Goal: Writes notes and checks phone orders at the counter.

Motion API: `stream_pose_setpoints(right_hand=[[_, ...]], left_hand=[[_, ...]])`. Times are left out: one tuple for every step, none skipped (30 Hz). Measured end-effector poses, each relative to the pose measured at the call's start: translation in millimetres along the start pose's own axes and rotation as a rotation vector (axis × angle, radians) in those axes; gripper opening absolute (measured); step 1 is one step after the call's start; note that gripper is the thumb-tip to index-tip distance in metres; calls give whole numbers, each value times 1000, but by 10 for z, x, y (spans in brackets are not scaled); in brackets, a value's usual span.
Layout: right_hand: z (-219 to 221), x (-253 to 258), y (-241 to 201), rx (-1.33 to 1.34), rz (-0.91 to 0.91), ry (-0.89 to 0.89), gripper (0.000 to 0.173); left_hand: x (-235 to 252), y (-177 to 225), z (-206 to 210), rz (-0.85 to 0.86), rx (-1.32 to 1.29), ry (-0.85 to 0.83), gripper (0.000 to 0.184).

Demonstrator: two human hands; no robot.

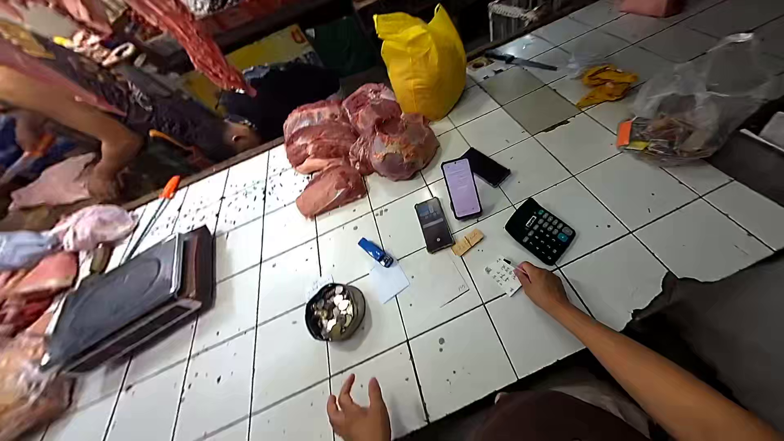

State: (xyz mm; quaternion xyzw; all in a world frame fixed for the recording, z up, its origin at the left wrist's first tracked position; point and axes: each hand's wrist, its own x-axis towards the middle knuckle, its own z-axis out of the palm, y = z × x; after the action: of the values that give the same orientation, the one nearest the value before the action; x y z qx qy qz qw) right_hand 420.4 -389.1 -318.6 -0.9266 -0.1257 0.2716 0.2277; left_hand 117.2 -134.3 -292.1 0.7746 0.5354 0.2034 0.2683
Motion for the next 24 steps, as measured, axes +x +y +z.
stream_pose_setpoints(right_hand=[[-22, 49, -41, -20, 3, -19, 43], [-34, 98, -82, -48, 2, -40, 42], [-45, 140, -122, -75, 0, -61, 42], [-62, 183, -155, -99, -6, -75, 42], [-78, 225, -179, -121, -17, -79, 42], [-81, 255, -184, -142, -30, -79, 42], [-69, 287, -171, -164, -57, -70, 41], [-37, 328, -137, -182, -109, -40, 41], [29, 366, -76, -190, -189, 28, 39], [122, 395, 8, -189, -287, 124, 37], [214, 418, 87, -184, -374, 211, 36], [260, 438, 121, -176, -418, 246, 36], [275, 452, 129, -178, -432, 248, 38], [283, 462, 133, -185, -441, 253, 39], [281, 468, 137, -195, -452, 268, 40], [279, 472, 144, -203, -463, 283, 40], [284, 479, 156, -209, -484, 304, 40], [298, 498, 173, -215, -517, 337, 39], [309, 520, 182, -220, -543, 361, 38], [312, 541, 179, -221, -559, 371, 38], [312, 558, 170, -220, -569, 371, 38], [312, 568, 159, -220, -576, 366, 38], [310, 575, 148, -224, -579, 361, 39], [305, 580, 138, -228, -578, 355, 39]], left_hand=[[-38, 37, 110, -125, -2, 67, 56], [-56, 38, 209, -286, -3, 133, 65], [-53, -7, 288, -465, -14, 195, 74], [-33, -84, 348, -646, -3, 238, 82], [-9, -153, 376, -799, 27, 238, 83], [4, -190, 371, -900, 77, 192, 75], [32, -227, 380, -949, 154, 138, 65], [83, -259, 412, -975, 184, 111, 58], [135, -279, 463, -1004, 190, 130, 58], [166, -303, 526, -1035, 200, 179, 63], [173, -319, 589, -1056, 238, 237, 68], [189, -313, 642, -1071, 285, 274, 72], [206, -302, 681, -1073, 347, 285, 72], [223, -317, 717, -1063, 430, 279, 71], [239, -324, 742, -1050, 504, 255, 68], [248, -315, 750, -1045, 549, 230, 66], [244, -284, 741, -1048, 560, 209, 66], [236, -270, 729, -1056, 550, 204, 67], [243, -254, 724, -1070, 535, 219, 68], [263, -236, 723, -1087, 523, 237, 67], [282, -225, 719, -1102, 516, 250, 66], [294, -233, 718, -1111, 507, 267, 67], [300, -257, 724, -1117, 510, 279, 67], [302, -265, 727, -1124, 506, 283, 68]])
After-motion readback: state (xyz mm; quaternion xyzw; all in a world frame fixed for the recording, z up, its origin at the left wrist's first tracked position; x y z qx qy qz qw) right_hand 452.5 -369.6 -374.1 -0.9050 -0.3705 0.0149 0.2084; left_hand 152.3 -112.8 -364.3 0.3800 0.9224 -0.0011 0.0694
